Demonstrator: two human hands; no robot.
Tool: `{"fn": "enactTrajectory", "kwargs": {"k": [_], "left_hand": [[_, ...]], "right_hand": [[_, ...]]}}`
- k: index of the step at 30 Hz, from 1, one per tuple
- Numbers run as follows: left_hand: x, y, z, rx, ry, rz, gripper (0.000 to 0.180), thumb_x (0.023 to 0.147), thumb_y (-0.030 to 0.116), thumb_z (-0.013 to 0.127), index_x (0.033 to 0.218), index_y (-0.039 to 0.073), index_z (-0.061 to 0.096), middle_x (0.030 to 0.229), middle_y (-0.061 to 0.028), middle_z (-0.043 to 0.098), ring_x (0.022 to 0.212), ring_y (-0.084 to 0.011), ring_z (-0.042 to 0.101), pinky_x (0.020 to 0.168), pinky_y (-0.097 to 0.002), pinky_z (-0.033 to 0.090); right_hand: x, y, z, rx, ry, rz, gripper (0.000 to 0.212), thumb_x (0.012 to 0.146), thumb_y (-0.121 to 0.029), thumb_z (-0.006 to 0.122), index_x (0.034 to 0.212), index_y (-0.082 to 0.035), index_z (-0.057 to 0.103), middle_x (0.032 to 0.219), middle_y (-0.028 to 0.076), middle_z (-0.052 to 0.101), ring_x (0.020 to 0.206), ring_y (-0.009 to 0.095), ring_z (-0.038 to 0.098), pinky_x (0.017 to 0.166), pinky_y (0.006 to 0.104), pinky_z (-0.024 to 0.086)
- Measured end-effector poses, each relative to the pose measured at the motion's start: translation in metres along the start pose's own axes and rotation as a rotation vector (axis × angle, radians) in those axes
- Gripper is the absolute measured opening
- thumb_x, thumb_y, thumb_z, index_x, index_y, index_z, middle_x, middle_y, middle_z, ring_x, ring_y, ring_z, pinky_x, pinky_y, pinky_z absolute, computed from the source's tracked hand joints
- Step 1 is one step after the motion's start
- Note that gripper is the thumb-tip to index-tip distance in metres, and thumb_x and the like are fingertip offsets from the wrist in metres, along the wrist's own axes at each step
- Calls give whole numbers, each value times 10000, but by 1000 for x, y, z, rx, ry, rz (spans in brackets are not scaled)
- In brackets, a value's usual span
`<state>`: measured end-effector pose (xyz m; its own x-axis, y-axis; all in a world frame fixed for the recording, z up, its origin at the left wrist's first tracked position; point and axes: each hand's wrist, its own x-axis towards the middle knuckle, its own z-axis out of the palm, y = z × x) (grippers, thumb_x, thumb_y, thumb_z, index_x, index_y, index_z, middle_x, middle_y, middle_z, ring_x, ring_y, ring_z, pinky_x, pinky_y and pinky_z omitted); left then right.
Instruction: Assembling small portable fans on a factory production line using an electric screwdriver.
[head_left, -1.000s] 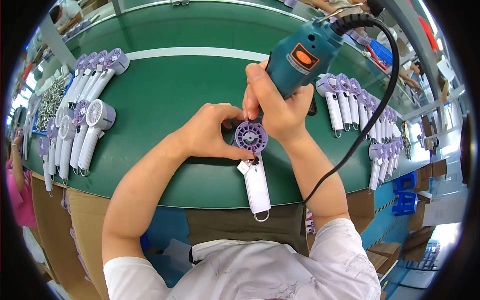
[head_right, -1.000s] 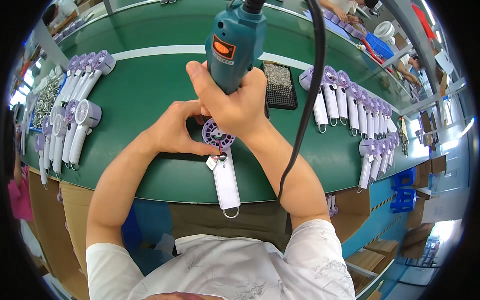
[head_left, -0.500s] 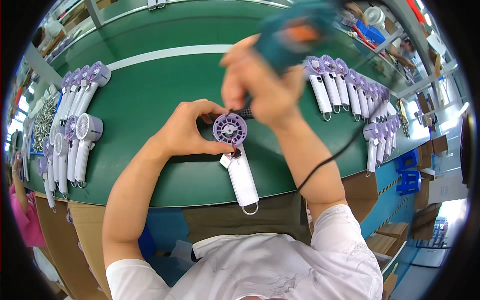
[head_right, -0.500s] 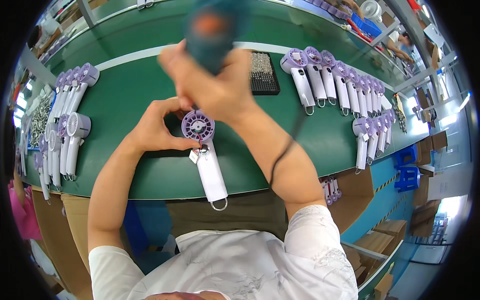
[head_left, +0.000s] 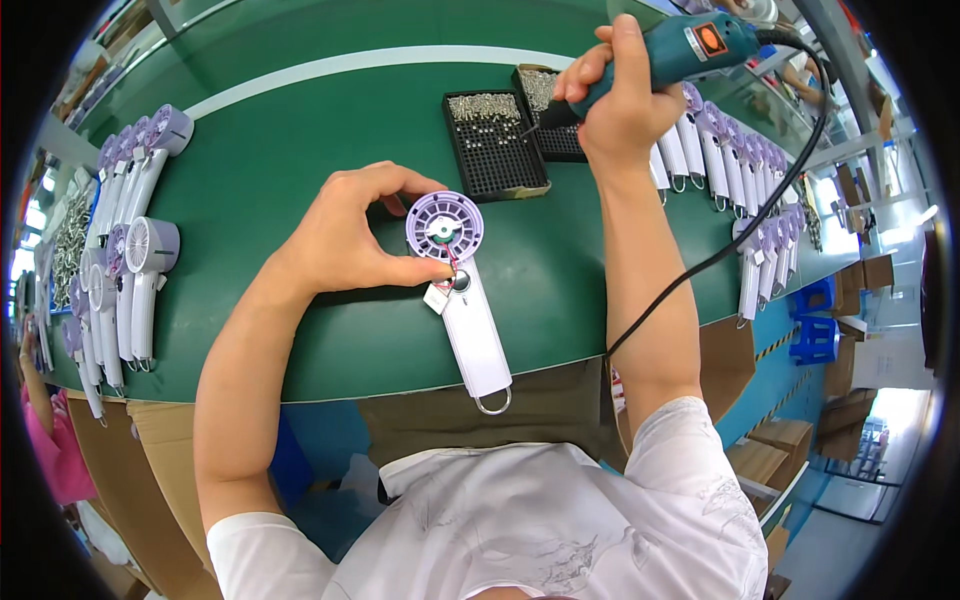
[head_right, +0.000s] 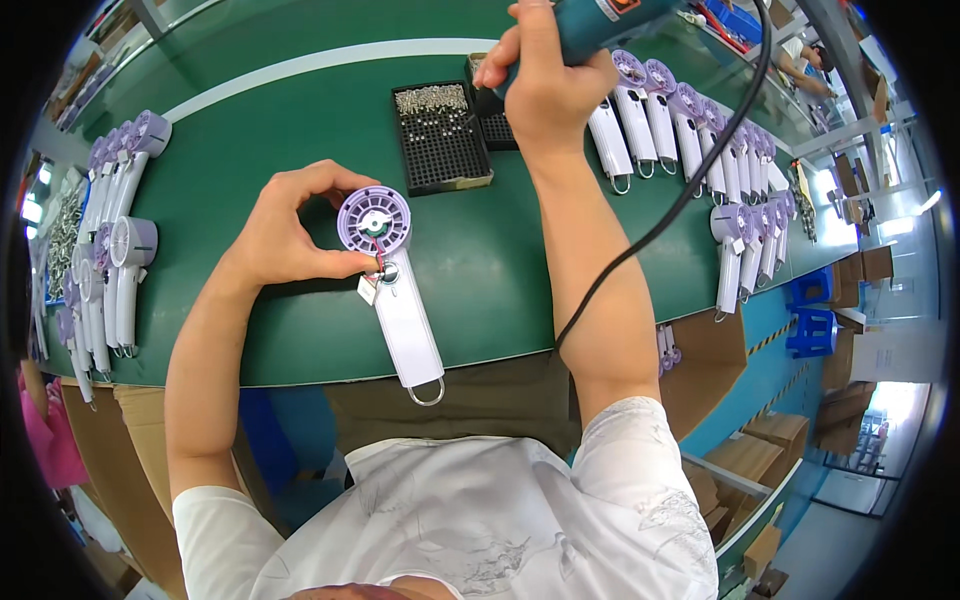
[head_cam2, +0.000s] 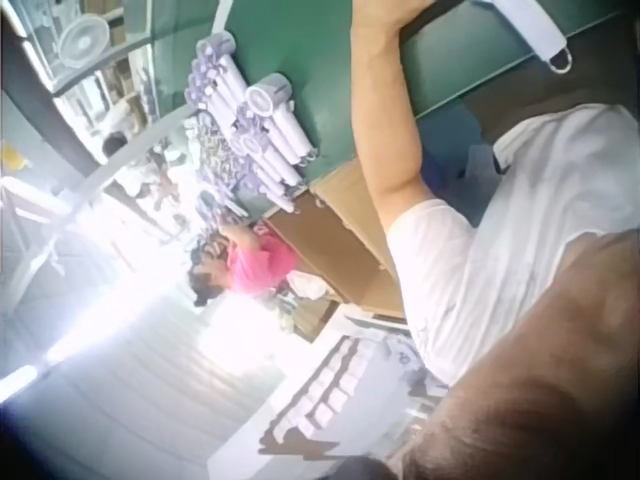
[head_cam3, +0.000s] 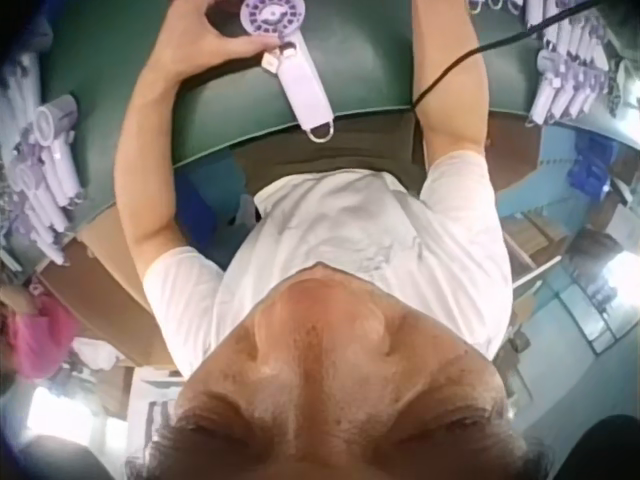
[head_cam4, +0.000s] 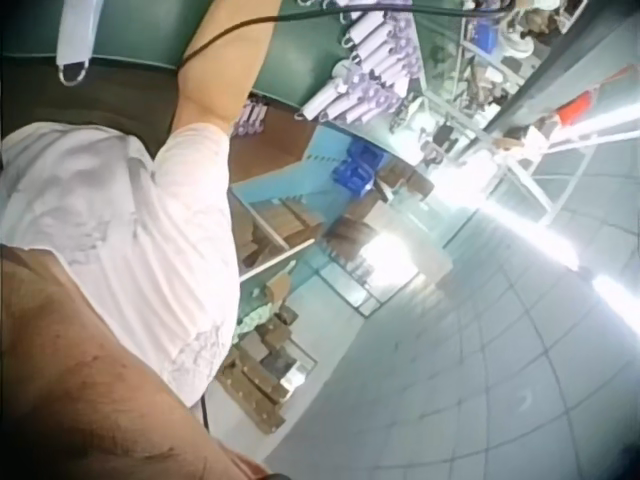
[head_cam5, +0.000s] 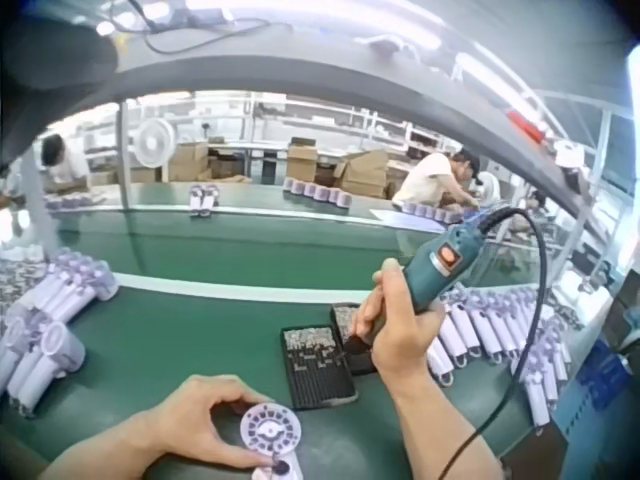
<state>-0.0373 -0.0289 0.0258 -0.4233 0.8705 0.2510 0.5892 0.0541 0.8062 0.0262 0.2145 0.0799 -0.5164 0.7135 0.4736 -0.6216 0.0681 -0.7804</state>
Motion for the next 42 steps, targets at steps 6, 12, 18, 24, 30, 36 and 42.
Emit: {"fn": "enactTrajectory", "kwargs": {"k": [6,12,18,24,30,36,42], "left_hand": [[3,-1,0,-9,-7,29,624,604,273,954,1123,4,733,1001,-65,727,891,-169,651,848,-304,515],[2,-1,1,-28,-8,35,627,604,283,955,1119,2,732,989,-67,729,893,-170,648,851,-303,510],[2,-2,1,-30,-13,38,624,605,284,956,1111,-5,729,989,-72,734,894,-168,649,850,-302,510],[3,-1,0,-25,-11,44,626,605,286,955,1106,-11,726,986,-77,737,885,-171,651,843,-303,514],[3,-1,0,-17,-9,43,629,602,286,956,1107,-11,726,987,-78,738,884,-173,655,838,-303,518],[2,0,-1,-17,-11,41,628,607,292,956,1110,-6,728,995,-78,745,883,-174,663,842,-305,522],[4,0,1,-21,-12,40,631,611,303,954,1115,-4,728,996,-78,746,882,-175,665,842,-307,527]], "right_hand": [[-3,8,5,-41,-28,26,254,1010,-197,655,890,24,617,579,56,555,422,158,537,416,310,463],[-5,13,5,-70,-56,37,251,1010,-188,656,884,26,619,570,57,559,423,158,543,422,310,471],[-4,15,3,-73,-50,33,248,1012,-189,655,882,19,618,568,52,555,420,155,539,421,306,467],[-3,15,2,-65,-43,43,250,1015,-194,652,887,18,616,564,48,548,414,153,530,417,301,459],[-2,16,4,-72,-51,13,292,1015,-206,655,813,2,618,556,50,555,415,151,535,417,295,454],[0,19,11,-237,-142,36,431,998,-243,692,622,-60,586,538,39,581,425,135,562,421,265,431],[-1,17,6,-193,-107,30,341,997,-235,694,733,-33,616,554,43,583,430,141,565,419,274,441]]}}
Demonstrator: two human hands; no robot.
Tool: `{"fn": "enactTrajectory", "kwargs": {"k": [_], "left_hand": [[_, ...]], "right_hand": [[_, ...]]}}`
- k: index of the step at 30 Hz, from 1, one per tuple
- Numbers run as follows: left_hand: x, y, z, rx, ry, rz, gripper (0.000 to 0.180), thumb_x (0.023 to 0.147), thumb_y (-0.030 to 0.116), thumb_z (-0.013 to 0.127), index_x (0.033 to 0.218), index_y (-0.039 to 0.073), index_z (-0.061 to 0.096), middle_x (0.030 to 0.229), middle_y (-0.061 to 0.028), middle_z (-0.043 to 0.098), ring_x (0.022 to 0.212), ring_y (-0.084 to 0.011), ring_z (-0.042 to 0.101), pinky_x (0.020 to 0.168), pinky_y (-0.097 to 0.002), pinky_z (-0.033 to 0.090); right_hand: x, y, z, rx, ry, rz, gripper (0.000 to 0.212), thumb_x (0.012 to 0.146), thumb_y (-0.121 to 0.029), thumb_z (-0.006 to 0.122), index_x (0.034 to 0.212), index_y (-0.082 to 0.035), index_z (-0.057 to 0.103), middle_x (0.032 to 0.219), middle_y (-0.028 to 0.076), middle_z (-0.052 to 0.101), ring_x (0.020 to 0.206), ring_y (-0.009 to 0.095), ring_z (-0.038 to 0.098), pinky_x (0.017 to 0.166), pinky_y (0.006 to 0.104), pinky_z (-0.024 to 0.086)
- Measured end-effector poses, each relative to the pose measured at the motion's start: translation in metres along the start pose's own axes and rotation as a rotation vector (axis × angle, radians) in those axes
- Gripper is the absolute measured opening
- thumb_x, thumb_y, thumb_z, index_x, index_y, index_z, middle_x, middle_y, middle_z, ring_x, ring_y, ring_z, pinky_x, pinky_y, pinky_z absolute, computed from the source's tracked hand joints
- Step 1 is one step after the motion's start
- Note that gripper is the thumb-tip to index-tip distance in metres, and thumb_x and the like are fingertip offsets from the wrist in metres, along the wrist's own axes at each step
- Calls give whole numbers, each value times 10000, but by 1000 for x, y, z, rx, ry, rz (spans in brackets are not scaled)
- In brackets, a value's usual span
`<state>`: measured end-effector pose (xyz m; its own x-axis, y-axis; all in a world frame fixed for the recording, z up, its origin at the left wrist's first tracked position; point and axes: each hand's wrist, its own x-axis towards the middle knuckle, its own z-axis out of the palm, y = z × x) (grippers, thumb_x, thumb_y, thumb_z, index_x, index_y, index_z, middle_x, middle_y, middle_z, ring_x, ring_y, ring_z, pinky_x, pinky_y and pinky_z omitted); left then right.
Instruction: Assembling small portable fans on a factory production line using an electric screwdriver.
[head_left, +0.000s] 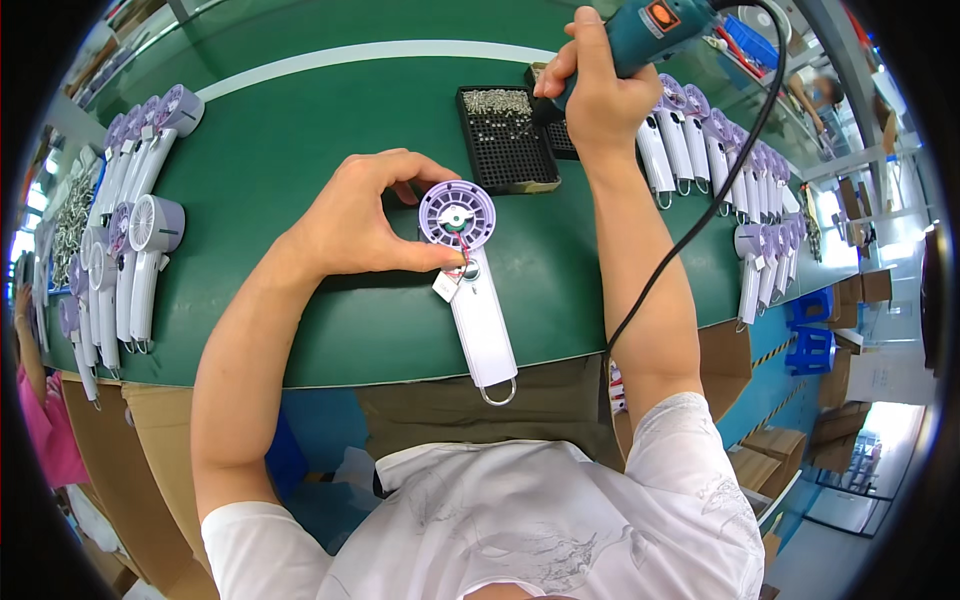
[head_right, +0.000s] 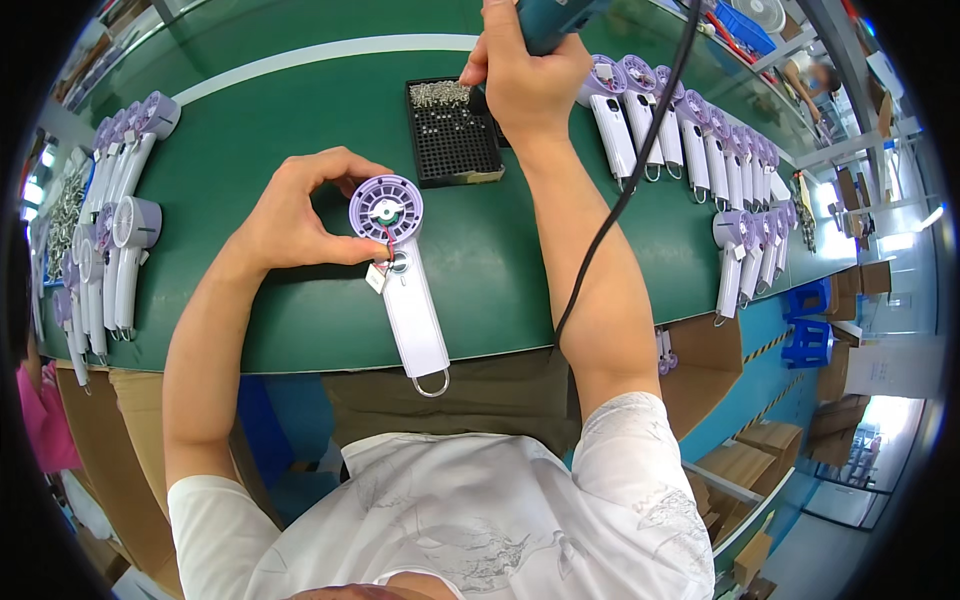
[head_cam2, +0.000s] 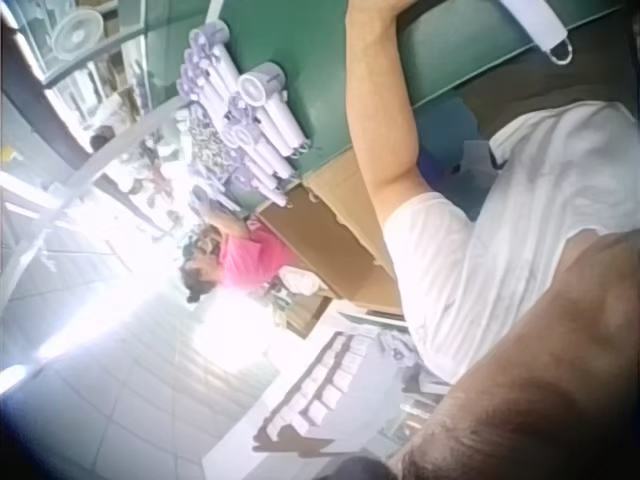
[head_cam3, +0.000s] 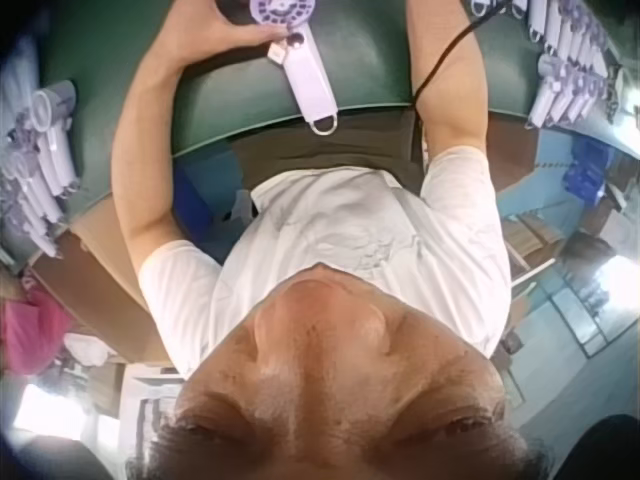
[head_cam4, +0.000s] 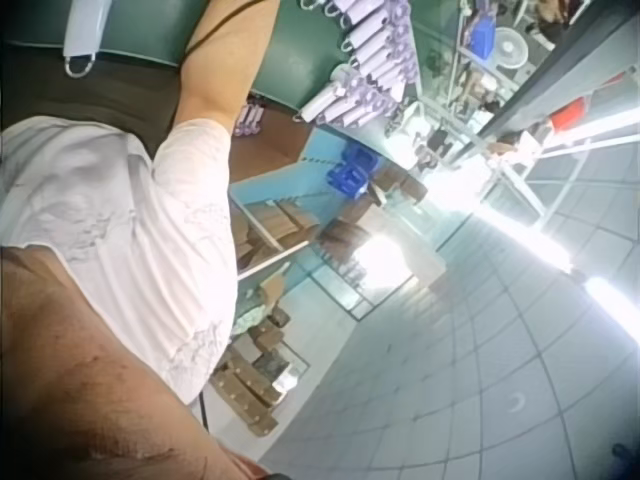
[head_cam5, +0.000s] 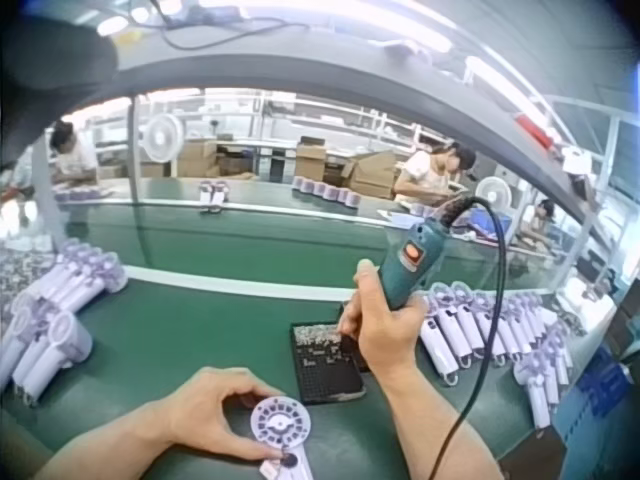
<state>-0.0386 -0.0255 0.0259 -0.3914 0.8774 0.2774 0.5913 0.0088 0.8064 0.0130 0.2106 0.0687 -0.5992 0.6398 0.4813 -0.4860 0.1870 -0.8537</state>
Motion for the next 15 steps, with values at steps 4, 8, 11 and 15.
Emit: {"fn": "enactTrajectory", "kwargs": {"k": [4,8,11,15], "left_hand": [[-1,-1,0,-2,41,16,606,618,356,949,1081,20,747,965,-98,754,864,-214,697,784,-324,533],[-1,0,-2,13,5,-8,632,602,304,951,1113,2,734,999,-91,748,882,-190,677,837,-310,531],[0,-1,-1,3,13,-11,616,605,295,950,1110,11,739,995,-92,750,891,-194,685,835,-311,531],[-1,1,-2,-9,-5,-26,597,613,271,948,1115,23,741,986,-80,748,883,-186,681,835,-309,526]], "right_hand": [[-6,-24,6,174,59,-8,209,1002,-169,670,878,-10,615,570,43,547,408,154,525,407,311,452],[-13,-47,-5,221,-84,-116,299,1019,-277,590,960,11,644,600,67,527,445,188,484,449,383,438],[-25,-67,-7,305,-263,-70,353,1049,-350,498,998,-49,675,596,41,498,444,165,440,447,350,407],[-39,-75,-3,378,-471,-3,392,1082,-338,419,1014,-56,683,581,27,466,430,151,408,439,338,410]]}}
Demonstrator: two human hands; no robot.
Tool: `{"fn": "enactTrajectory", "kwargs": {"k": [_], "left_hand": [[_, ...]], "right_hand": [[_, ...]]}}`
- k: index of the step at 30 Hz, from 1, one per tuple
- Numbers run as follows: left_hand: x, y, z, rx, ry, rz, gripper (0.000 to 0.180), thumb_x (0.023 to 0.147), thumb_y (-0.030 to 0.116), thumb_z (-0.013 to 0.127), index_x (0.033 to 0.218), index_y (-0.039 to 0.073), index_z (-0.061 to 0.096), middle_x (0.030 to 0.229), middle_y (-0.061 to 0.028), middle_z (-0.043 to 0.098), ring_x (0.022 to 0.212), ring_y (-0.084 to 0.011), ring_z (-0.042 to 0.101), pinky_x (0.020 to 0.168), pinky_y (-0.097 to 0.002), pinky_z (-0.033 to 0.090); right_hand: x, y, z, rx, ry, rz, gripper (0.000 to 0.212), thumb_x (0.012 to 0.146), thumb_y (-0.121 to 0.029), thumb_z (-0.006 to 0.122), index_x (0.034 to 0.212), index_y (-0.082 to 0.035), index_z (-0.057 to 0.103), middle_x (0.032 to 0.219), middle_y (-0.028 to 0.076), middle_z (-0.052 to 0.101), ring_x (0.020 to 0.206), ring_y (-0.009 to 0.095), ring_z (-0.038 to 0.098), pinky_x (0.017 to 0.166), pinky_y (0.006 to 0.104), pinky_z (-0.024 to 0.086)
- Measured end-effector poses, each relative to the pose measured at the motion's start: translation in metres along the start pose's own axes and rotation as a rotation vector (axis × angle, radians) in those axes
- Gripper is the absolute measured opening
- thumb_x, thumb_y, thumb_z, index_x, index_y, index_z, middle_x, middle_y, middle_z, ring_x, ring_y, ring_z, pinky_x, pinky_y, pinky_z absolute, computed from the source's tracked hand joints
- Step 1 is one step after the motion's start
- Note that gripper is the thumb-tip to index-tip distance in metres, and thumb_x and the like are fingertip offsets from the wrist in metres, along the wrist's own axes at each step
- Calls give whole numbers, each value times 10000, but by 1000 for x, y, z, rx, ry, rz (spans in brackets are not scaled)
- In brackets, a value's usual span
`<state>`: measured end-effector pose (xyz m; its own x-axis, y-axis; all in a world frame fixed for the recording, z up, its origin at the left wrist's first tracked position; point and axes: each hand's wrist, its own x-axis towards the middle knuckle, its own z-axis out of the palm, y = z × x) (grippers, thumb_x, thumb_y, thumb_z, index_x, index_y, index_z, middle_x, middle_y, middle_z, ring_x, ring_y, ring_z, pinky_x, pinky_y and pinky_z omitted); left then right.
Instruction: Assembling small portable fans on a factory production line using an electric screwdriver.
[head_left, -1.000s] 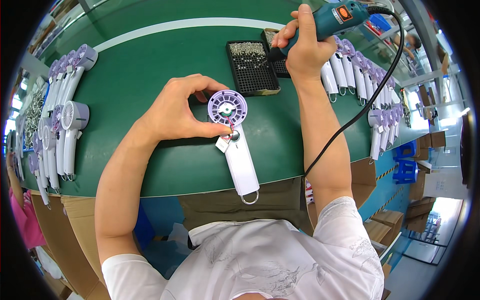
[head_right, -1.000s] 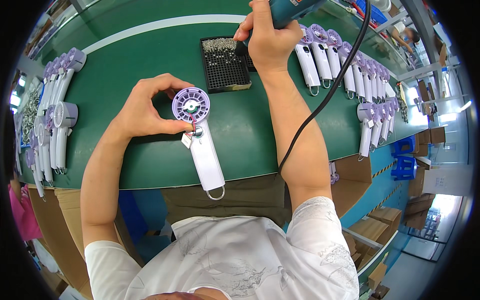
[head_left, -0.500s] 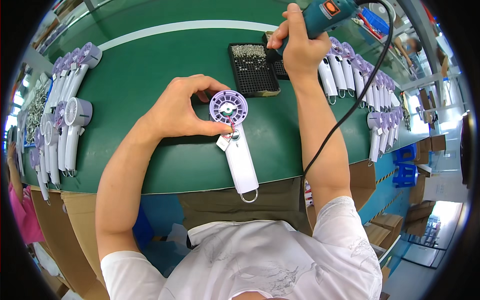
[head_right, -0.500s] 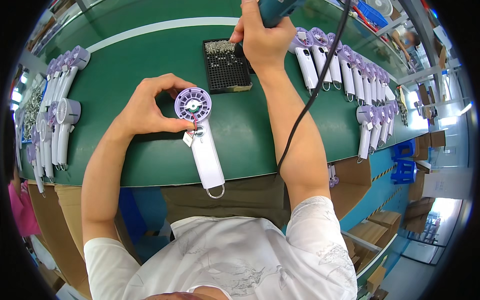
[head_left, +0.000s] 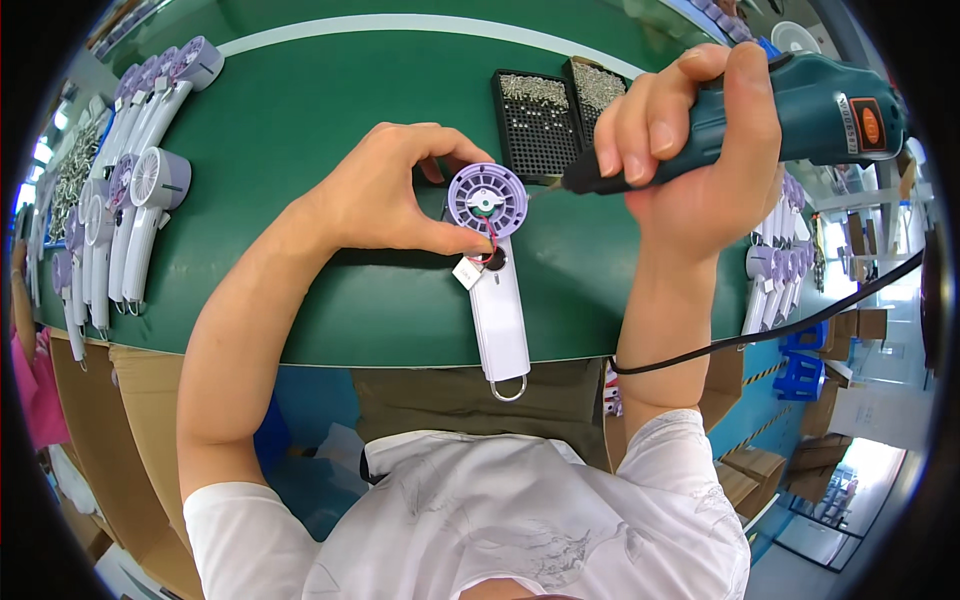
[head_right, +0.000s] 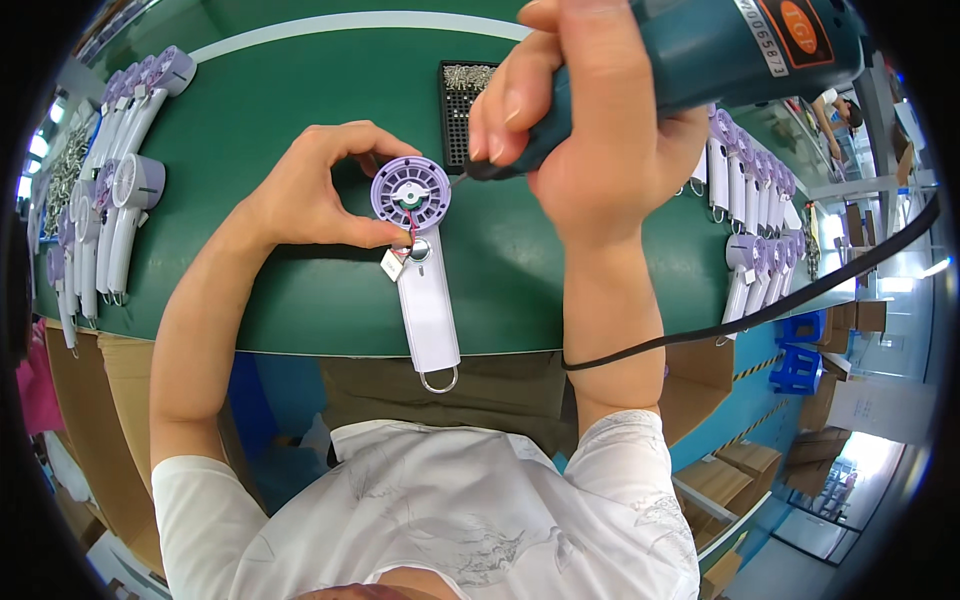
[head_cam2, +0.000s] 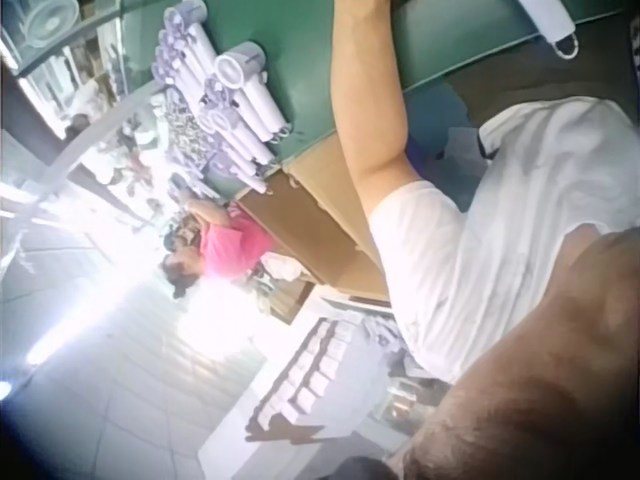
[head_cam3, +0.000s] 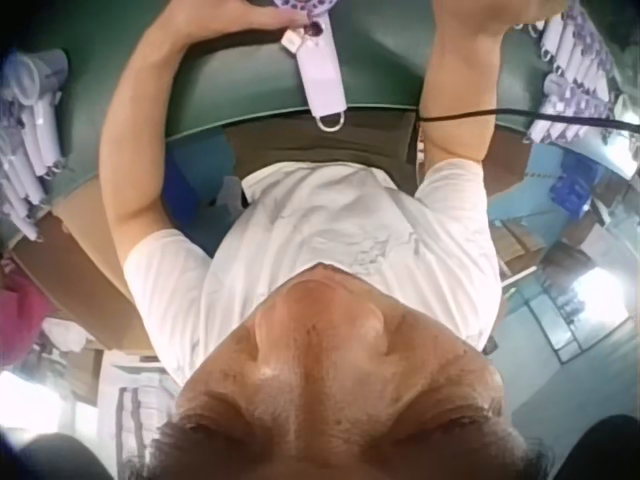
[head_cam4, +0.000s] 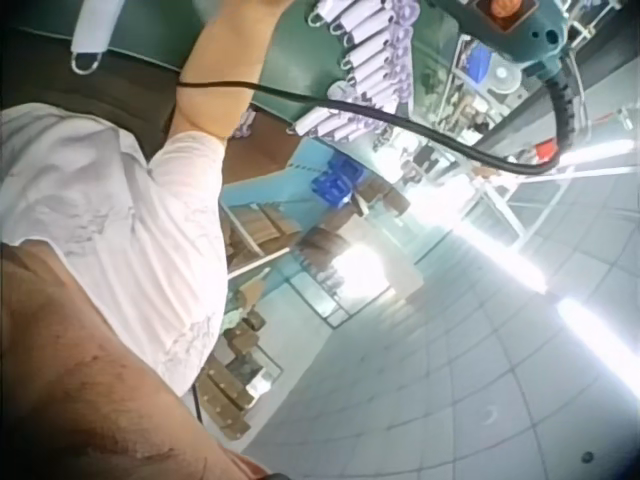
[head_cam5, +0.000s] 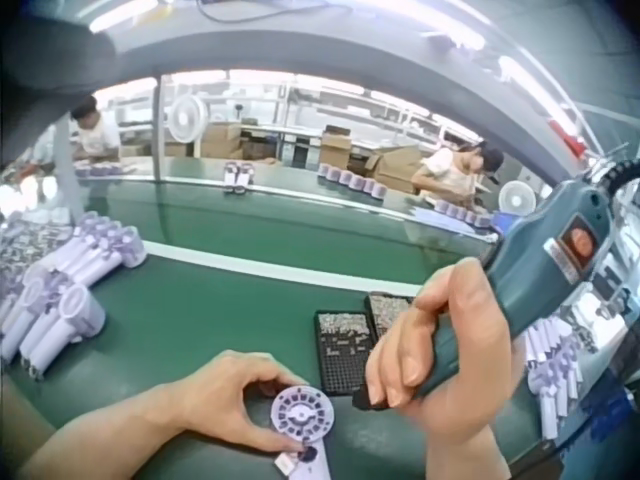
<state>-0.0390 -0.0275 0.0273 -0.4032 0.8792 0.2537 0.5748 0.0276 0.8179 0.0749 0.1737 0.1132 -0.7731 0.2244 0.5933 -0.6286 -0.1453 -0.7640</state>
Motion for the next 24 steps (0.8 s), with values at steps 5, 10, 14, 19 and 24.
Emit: {"fn": "enactTrajectory", "kwargs": {"k": [5,10,14,19,24], "left_hand": [[-1,0,1,-19,2,-9,599,613,257,950,1126,31,740,981,-73,746,874,-183,674,834,-308,522],[1,-3,3,-17,23,31,594,619,317,957,1098,39,742,958,-73,761,878,-193,706,782,-319,527],[0,1,0,-27,-3,-20,591,610,236,952,1119,27,736,978,-76,740,877,-186,667,836,-312,524],[-3,-2,0,-99,14,-21,619,603,258,976,1123,27,730,1004,-88,738,894,-186,672,830,-319,536],[-4,-4,2,-38,38,19,619,605,392,968,1050,20,752,937,-118,753,844,-226,717,797,-338,575]], "right_hand": [[-6,-1,7,-14,-86,16,368,1083,-319,417,1066,-40,655,582,32,476,417,152,413,418,335,414],[-9,4,3,-32,-111,11,351,1081,-298,421,1097,-9,620,589,42,495,417,159,439,414,342,432],[-9,10,8,-121,-106,-14,314,1078,-244,437,1071,23,603,591,61,509,408,163,452,404,346,443],[-16,22,33,-63,45,124,100,981,-12,626,892,33,621,568,51,593,431,114,538,425,261,420],[-18,26,22,-28,-153,137,154,1039,-87,485,905,-12,495,574,59,487,413,143,445,405,302,423]]}}
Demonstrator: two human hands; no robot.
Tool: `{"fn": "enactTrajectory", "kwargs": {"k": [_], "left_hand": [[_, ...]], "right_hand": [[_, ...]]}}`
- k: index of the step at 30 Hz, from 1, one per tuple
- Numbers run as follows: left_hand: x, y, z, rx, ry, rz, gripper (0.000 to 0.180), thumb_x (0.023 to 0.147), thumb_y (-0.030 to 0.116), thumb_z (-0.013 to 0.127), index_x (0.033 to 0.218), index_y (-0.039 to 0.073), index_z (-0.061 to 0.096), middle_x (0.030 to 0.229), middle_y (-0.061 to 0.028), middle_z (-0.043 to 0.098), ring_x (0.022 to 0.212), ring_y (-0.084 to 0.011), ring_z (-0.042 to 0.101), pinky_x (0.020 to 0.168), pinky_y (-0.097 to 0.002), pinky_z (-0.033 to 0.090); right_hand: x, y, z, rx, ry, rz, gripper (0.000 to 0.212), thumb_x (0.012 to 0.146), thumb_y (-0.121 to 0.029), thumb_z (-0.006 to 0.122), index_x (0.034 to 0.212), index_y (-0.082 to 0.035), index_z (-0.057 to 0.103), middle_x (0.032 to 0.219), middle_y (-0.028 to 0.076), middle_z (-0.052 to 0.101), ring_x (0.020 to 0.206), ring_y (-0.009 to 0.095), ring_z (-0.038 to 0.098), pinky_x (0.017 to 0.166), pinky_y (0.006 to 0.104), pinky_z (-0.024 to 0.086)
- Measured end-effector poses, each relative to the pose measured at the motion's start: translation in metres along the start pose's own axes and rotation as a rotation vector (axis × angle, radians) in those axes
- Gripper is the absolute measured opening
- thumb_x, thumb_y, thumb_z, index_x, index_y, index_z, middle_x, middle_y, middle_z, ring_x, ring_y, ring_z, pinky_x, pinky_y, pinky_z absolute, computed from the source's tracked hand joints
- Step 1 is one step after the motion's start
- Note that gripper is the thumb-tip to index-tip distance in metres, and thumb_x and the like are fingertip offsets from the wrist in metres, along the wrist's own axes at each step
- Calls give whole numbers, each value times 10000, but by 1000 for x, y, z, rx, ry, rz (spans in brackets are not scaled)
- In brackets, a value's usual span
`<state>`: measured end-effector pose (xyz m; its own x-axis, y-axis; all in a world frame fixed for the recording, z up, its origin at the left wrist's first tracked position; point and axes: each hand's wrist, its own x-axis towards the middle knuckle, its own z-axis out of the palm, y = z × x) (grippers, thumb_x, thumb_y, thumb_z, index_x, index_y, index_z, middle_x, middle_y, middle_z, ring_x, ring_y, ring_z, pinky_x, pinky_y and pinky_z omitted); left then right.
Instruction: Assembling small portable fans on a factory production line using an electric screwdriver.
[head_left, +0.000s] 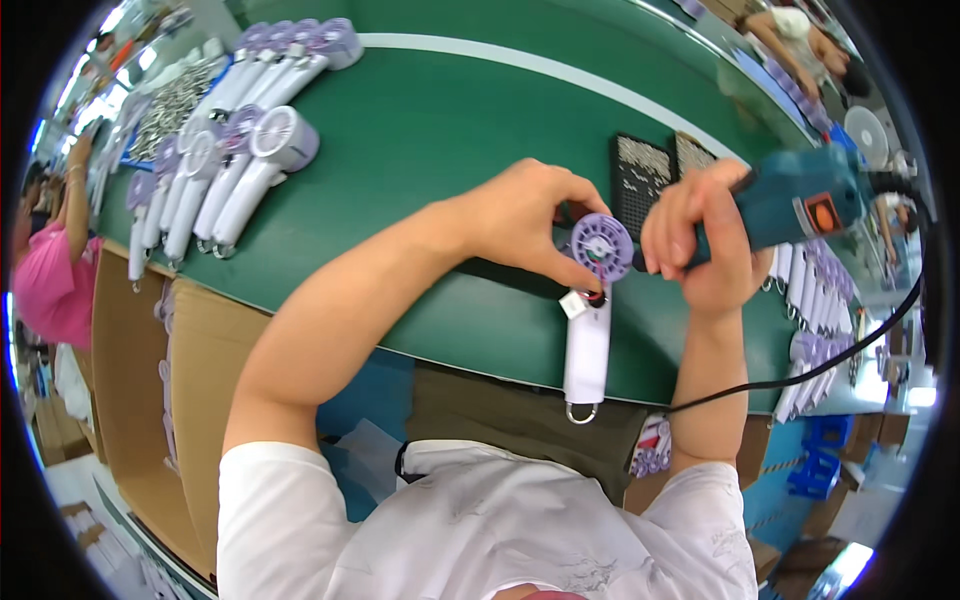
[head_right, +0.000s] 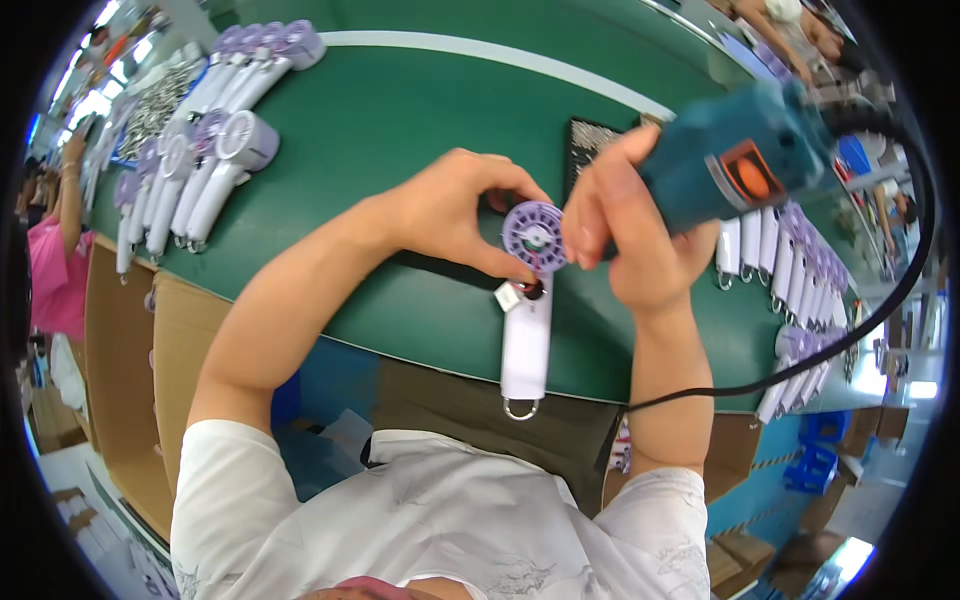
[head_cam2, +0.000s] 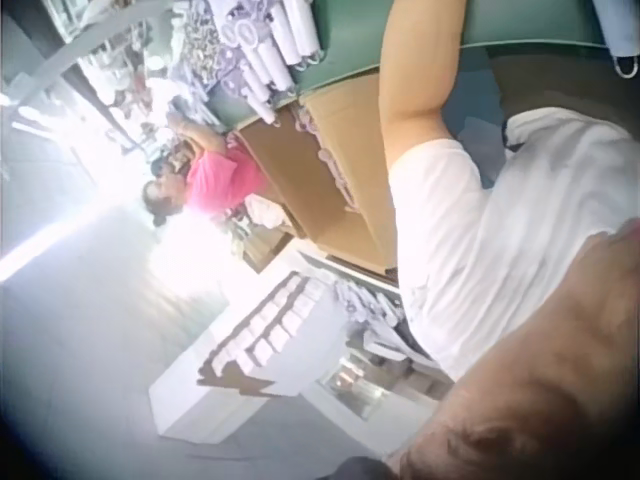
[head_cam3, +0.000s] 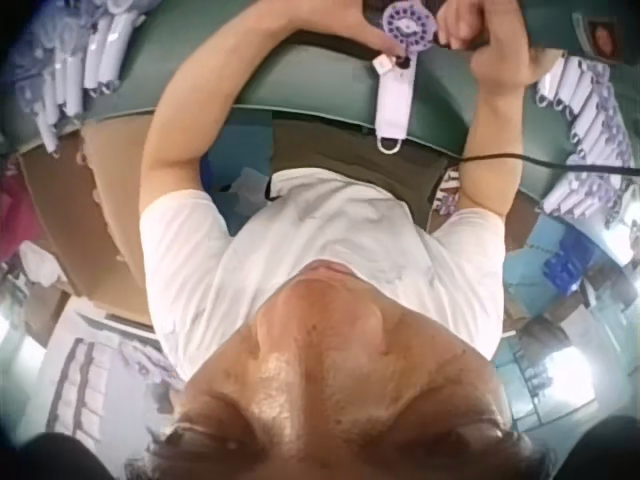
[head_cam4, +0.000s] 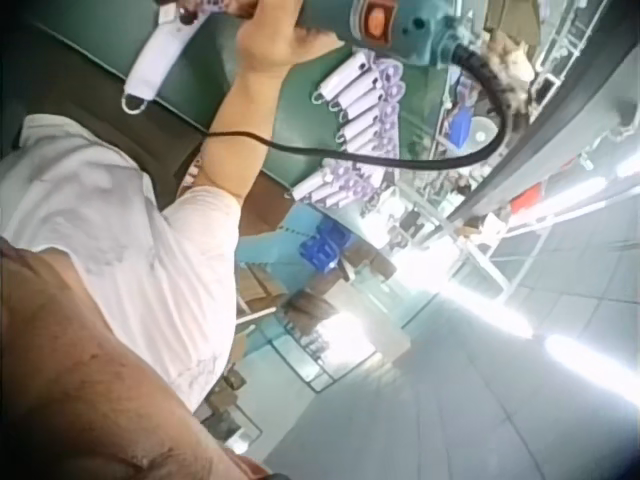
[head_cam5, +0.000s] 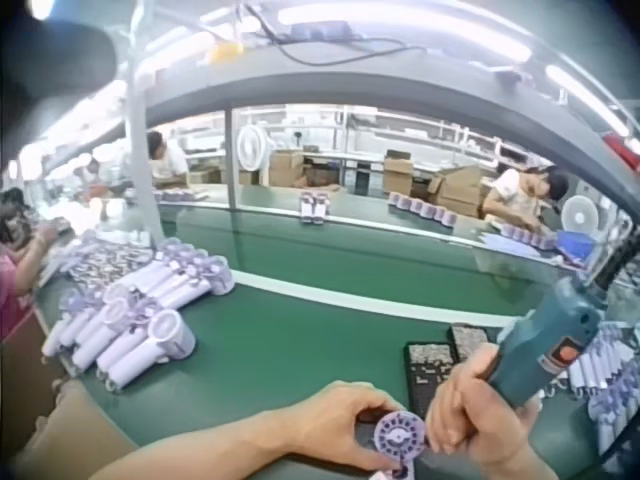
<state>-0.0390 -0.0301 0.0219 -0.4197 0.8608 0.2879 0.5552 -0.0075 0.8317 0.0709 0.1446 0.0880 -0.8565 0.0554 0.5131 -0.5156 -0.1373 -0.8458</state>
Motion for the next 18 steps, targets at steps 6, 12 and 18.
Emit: {"fn": "enactTrajectory", "kwargs": {"k": [6,12,18], "left_hand": [[6,7,4,-43,-27,6,581,625,333,971,1054,11,747,959,-116,759,858,-204,722,809,-334,582],[-2,4,-1,-109,-76,-63,564,665,170,966,1143,5,715,1017,-86,757,919,-158,721,861,-331,584],[-4,4,0,29,-14,-60,594,600,269,970,1065,-7,724,929,-64,747,843,-157,688,809,-313,557]], "right_hand": [[-6,-1,-7,77,2,77,125,990,-82,599,918,-24,514,600,64,526,447,133,488,416,285,408],[1,-5,0,-80,-41,133,147,951,-149,712,953,-8,670,647,54,629,492,116,576,445,284,450],[-19,-86,19,-151,0,-8,138,860,-58,800,939,24,723,715,62,700,549,98,645,489,256,505]]}}
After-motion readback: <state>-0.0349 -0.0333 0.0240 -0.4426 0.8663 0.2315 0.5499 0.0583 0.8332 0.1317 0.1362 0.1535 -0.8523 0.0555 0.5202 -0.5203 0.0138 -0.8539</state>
